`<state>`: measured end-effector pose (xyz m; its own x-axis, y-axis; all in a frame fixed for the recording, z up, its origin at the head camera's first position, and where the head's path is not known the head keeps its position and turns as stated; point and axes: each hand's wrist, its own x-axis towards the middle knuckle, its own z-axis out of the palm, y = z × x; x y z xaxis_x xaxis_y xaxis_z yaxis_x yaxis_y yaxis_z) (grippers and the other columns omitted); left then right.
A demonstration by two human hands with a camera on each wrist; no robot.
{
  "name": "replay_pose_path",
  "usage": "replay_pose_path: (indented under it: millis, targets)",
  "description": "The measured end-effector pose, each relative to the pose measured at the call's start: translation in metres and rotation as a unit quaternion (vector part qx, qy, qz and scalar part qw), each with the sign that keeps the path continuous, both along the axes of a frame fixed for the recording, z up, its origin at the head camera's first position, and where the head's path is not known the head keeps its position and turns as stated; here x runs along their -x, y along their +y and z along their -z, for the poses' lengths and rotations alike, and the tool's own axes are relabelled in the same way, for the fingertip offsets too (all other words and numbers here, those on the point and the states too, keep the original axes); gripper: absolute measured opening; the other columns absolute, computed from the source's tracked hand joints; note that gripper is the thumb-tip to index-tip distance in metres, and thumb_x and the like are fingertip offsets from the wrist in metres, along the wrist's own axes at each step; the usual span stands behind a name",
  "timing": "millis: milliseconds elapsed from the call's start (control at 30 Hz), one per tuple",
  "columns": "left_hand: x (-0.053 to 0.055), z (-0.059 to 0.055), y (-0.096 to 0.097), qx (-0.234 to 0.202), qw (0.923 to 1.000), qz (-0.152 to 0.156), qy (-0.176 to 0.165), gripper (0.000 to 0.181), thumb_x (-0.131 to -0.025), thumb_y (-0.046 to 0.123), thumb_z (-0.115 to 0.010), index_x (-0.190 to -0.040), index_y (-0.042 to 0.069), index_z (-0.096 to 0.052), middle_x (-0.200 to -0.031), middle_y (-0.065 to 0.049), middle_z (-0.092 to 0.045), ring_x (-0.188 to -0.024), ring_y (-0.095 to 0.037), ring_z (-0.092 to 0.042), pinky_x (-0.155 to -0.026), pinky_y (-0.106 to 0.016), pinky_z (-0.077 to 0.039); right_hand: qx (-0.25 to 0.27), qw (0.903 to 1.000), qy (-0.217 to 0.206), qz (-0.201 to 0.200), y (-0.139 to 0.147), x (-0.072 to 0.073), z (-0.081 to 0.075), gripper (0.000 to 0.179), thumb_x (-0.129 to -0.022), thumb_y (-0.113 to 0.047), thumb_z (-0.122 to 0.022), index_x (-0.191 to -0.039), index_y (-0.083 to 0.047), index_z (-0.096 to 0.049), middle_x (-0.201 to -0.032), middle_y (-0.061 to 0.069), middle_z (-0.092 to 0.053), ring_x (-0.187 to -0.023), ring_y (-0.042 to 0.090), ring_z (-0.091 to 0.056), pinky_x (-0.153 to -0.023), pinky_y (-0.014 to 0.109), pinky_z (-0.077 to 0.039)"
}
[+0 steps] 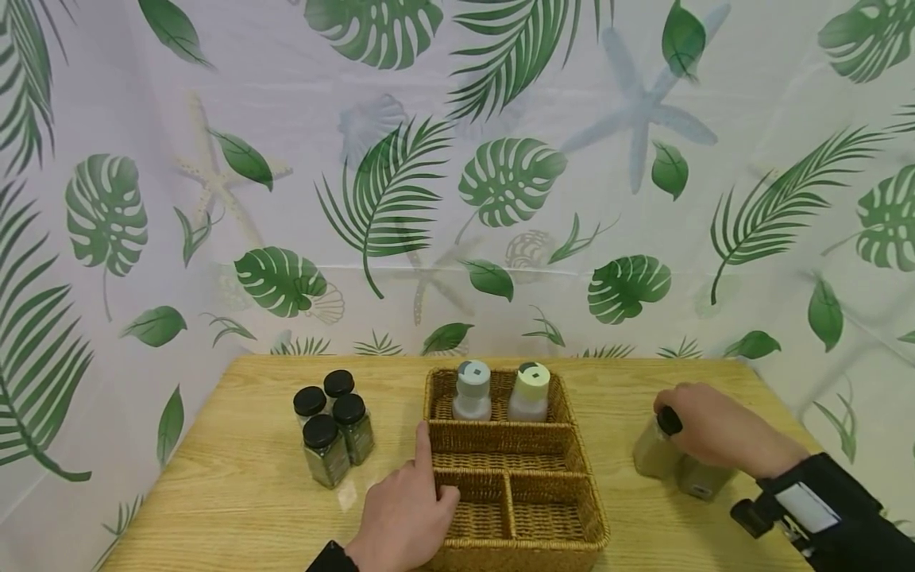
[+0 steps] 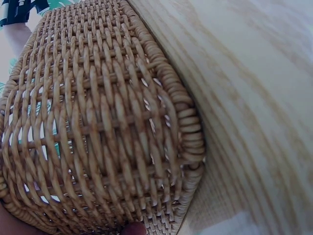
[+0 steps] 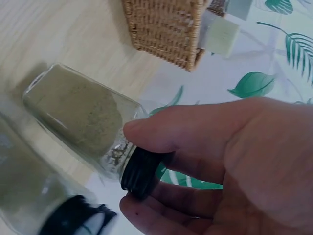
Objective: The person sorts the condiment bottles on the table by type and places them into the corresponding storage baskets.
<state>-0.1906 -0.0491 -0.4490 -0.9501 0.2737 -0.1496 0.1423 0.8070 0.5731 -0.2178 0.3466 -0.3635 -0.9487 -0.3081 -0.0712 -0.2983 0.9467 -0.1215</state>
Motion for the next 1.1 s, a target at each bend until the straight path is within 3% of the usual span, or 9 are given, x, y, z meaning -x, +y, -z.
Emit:
replay_pose_path:
  millis: [267,767,1100]
  targets:
    - [0.000,0.000,0.001,0.010,0.9999,-0.004,0.009,0.082,-0.101,0.042,-0.042,-0.164,0.011,0.002,-0.066,-0.005,-0.050,-0.052,-0.025,-0.047,-0.050,-0.042,-0.027,0.003,0.9999,0.013,0.001,-0.010,0.000,-0.017,0.029,-0.082,-0.005,-0.074,-0.110,0.001,-0.069,-0.098,0.012,-0.066,-0.081,0.020,-0.061,-0.063,0.032,-0.046]
    - [-0.001,0.000,0.000,0.002,0.9999,-0.002,0.011,0.081,-0.101,0.040,-0.041,-0.164,0.010,0.001,-0.066,-0.005,-0.050,-0.051,-0.024,-0.044,-0.050,-0.042,-0.026,0.004,0.9982,0.052,-0.029,-0.028,-0.002,-0.037,0.030,-0.081,-0.006,-0.076,-0.110,-0.001,-0.071,-0.098,0.011,-0.067,-0.078,0.015,-0.057,-0.061,0.029,-0.043]
    - [-0.001,0.000,0.000,0.000,1.0000,0.000,0.009,0.080,-0.102,0.040,-0.040,-0.164,0.010,0.001,-0.067,-0.004,-0.050,-0.053,-0.024,-0.045,-0.051,-0.042,-0.026,0.010,0.9966,0.074,-0.034,-0.055,-0.007,-0.061,0.032,-0.080,-0.007,-0.075,-0.111,-0.001,-0.072,-0.094,0.008,-0.065,-0.076,0.016,-0.054,-0.062,0.029,-0.044]
